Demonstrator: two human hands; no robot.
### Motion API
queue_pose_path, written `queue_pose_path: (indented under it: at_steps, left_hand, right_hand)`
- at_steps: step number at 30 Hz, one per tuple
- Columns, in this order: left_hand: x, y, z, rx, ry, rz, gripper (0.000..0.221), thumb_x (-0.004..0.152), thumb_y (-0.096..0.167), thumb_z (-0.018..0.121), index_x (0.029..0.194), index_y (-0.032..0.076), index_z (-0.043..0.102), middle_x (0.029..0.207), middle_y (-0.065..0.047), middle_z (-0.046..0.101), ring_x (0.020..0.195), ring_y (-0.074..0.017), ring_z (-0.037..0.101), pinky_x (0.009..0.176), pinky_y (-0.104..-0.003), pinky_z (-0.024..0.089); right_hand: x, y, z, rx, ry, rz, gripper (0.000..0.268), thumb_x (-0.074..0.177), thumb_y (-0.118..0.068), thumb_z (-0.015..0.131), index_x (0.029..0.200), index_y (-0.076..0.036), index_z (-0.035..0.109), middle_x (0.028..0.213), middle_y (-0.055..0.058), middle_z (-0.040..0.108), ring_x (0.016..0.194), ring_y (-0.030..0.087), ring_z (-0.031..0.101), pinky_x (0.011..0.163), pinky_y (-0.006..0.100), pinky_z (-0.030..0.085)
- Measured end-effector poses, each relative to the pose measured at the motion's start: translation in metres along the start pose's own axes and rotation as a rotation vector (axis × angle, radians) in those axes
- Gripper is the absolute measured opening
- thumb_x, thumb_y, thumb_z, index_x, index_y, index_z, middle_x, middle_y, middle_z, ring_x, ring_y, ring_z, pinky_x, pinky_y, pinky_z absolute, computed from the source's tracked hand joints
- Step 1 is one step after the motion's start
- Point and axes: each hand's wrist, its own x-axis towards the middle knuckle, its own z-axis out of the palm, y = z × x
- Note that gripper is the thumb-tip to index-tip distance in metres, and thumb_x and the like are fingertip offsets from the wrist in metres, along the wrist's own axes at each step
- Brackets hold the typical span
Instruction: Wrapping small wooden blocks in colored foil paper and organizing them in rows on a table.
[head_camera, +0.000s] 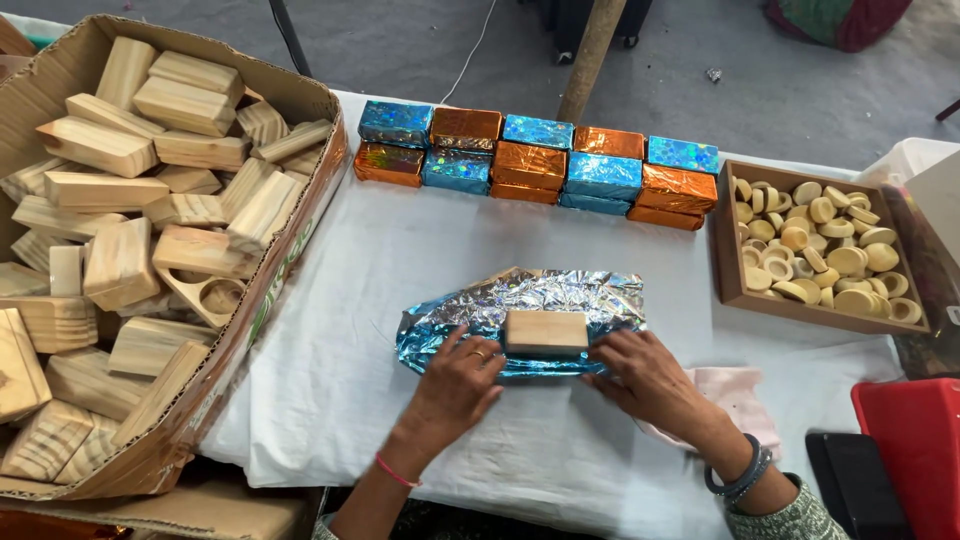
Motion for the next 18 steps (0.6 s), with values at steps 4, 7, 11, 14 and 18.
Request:
queue_pose_path:
  at_steps: [4,7,11,14,18]
  left_hand:
    - [0.003,0.009,0.021,0.033,0.006,0.068,0.037,0.076,0.018,0.079,0.108,0.001,0.073,0.116,-0.013,0.07,0.113,-0.0278,0.062,0.105,-0.048,0.042]
    - [0.004,0.006,0.036,0.1,0.05,0.111,0.025,0.082,0.013,0.074,0.105,0.002,0.074,0.116,-0.012,0.071,0.11,-0.0255,0.063,0.098,-0.044,0.046]
    - [0.004,0.008,0.034,0.151,0.075,0.127,0.009,0.085,0.007,0.068,0.092,0.005,0.074,0.109,-0.01,0.072,0.109,-0.024,0.065,0.099,-0.044,0.047]
    - [0.005,0.007,0.033,0.149,0.093,0.142,0.006,0.084,0.005,0.068,0.088,0.005,0.073,0.106,-0.011,0.072,0.11,-0.0243,0.066,0.101,-0.045,0.048]
    - [0.006,0.006,0.036,0.127,0.111,0.148,0.007,0.083,0.003,0.069,0.088,0.004,0.073,0.107,-0.013,0.073,0.11,-0.0247,0.067,0.102,-0.045,0.048]
  right_hand:
    - [0.021,0.005,0.002,-0.003,0.104,-0.002,0.033,0.089,-0.032,0.072,0.11,-0.007,0.067,0.113,0.008,0.066,0.101,0.024,0.061,0.089,0.039,0.046]
    - [0.039,0.008,0.013,-0.071,0.153,-0.071,0.05,0.083,-0.034,0.076,0.123,-0.006,0.064,0.125,0.011,0.064,0.11,0.028,0.059,0.093,0.043,0.044]
    - [0.051,0.008,0.023,-0.112,0.08,-0.07,0.062,0.08,-0.031,0.078,0.134,-0.007,0.06,0.13,0.01,0.062,0.115,0.027,0.057,0.097,0.047,0.042]
    - [0.056,0.006,0.02,-0.112,0.019,-0.026,0.061,0.08,-0.028,0.078,0.134,-0.008,0.058,0.128,0.009,0.061,0.115,0.026,0.057,0.095,0.045,0.042]
    - [0.06,0.004,0.017,-0.085,-0.043,0.019,0.062,0.082,-0.027,0.078,0.137,-0.008,0.057,0.125,0.008,0.061,0.111,0.026,0.057,0.088,0.044,0.043]
